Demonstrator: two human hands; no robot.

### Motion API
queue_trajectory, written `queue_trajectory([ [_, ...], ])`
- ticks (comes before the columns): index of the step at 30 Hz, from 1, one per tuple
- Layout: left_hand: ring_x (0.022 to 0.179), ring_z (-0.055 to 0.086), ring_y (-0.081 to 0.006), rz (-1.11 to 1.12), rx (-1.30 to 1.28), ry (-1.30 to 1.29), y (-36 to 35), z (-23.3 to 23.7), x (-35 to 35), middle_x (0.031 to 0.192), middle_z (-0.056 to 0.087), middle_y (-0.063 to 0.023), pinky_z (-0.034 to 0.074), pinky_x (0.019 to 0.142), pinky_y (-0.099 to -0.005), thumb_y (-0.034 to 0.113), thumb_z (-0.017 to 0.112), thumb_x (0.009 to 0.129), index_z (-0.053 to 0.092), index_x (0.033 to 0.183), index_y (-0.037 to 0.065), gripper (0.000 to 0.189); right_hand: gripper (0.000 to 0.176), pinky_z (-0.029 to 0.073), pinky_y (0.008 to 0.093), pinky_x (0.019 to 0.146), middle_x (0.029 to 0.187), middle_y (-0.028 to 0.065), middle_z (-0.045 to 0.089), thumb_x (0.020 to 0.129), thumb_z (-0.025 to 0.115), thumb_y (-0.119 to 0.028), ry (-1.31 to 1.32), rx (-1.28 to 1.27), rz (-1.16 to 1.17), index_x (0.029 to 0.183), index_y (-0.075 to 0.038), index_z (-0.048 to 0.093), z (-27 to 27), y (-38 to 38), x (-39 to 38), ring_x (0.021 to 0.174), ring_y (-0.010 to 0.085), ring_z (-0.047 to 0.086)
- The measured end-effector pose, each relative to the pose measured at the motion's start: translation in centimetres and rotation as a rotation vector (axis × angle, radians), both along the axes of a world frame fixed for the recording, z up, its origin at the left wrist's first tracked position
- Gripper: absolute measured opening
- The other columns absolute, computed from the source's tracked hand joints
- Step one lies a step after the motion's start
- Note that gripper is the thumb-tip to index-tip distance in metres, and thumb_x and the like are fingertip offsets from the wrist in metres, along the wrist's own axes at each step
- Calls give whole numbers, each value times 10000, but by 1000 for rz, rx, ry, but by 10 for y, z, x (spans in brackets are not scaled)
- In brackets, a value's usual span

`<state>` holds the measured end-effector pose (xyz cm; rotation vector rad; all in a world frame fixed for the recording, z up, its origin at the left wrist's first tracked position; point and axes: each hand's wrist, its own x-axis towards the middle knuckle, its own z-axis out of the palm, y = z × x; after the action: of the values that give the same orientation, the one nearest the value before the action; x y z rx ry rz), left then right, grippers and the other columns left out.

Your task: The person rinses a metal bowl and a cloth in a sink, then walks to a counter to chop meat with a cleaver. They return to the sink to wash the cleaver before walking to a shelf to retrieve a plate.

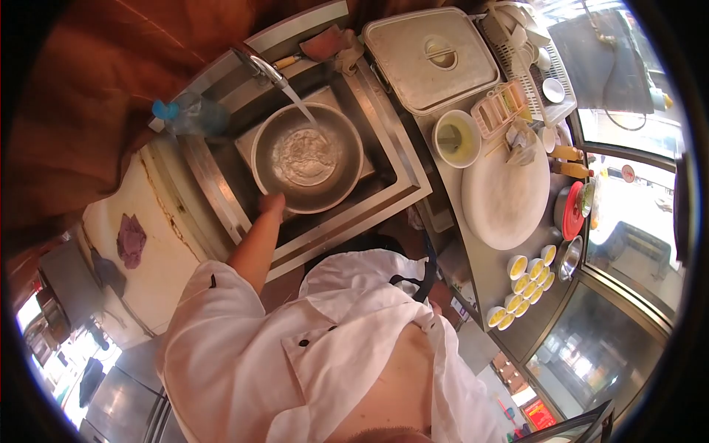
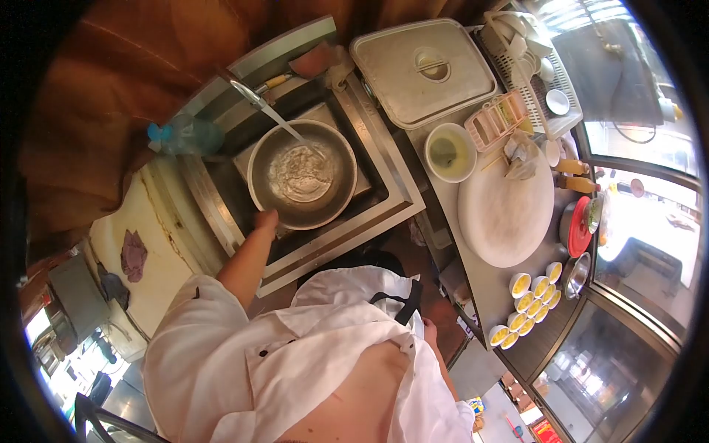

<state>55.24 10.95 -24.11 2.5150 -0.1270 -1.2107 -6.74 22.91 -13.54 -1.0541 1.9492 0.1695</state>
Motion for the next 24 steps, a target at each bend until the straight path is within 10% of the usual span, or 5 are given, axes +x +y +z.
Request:
queue_trajectory([
  [1, 1070, 614, -303, 517, -240, 440, 16, -18, -13, 1203, 602, -144, 507, 907, -454, 197, 488, 954, 513, 1285, 81, 352, 369, 514, 352, 820, 982, 180, 716, 862, 639, -274, -17, 1, -29, 1089, 12, 693, 3, -5, 3, 921, 241, 685],
  [4, 1028, 640, -275, 689, -237, 808, 47, -84, -26, 1199, 600, -133, 549, 870, -437, 201, 459, 990, 493, 1278, 70, 318, 369, 515, 350, 822, 991, 185, 715, 861, 630, -268, -26, 17, 105, 1086, 17, 692, 7, -30, 10, 927, 246, 686],
  [14, 752, 642, -273, 915, -482, 593, 5, 48, 9, 936, 631, -142, 599, 695, -432, 165, 432, 992, 516, 1151, 43, 217, 406, 513, 372, 821, 983, 210, 706, 846, 637, -330, -68, -42, 258, 1078, -1, 689, -12, -60, 0, 930, 314, 689],
  [17, 736, 650, -269, 839, -310, 744, 51, -39, -6, 953, 632, -146, 598, 612, -404, 152, 433, 954, 515, 1170, 60, 249, 384, 513, 352, 810, 966, 188, 714, 845, 646, -307, -55, -55, 239, 1076, -3, 694, -11, -60, 6, 910, 271, 692],
  [24, 625, 637, -234, 357, -174, 235, 25, -9, -7, 874, 639, -130, 580, 545, -357, 255, 465, 979, 521, 1143, 40, 275, 341, 513, 344, 796, 957, 153, 724, 847, 636, -233, -113, -77, 43, 1070, 17, 698, -37, -21, -18, 894, 213, 682],
])
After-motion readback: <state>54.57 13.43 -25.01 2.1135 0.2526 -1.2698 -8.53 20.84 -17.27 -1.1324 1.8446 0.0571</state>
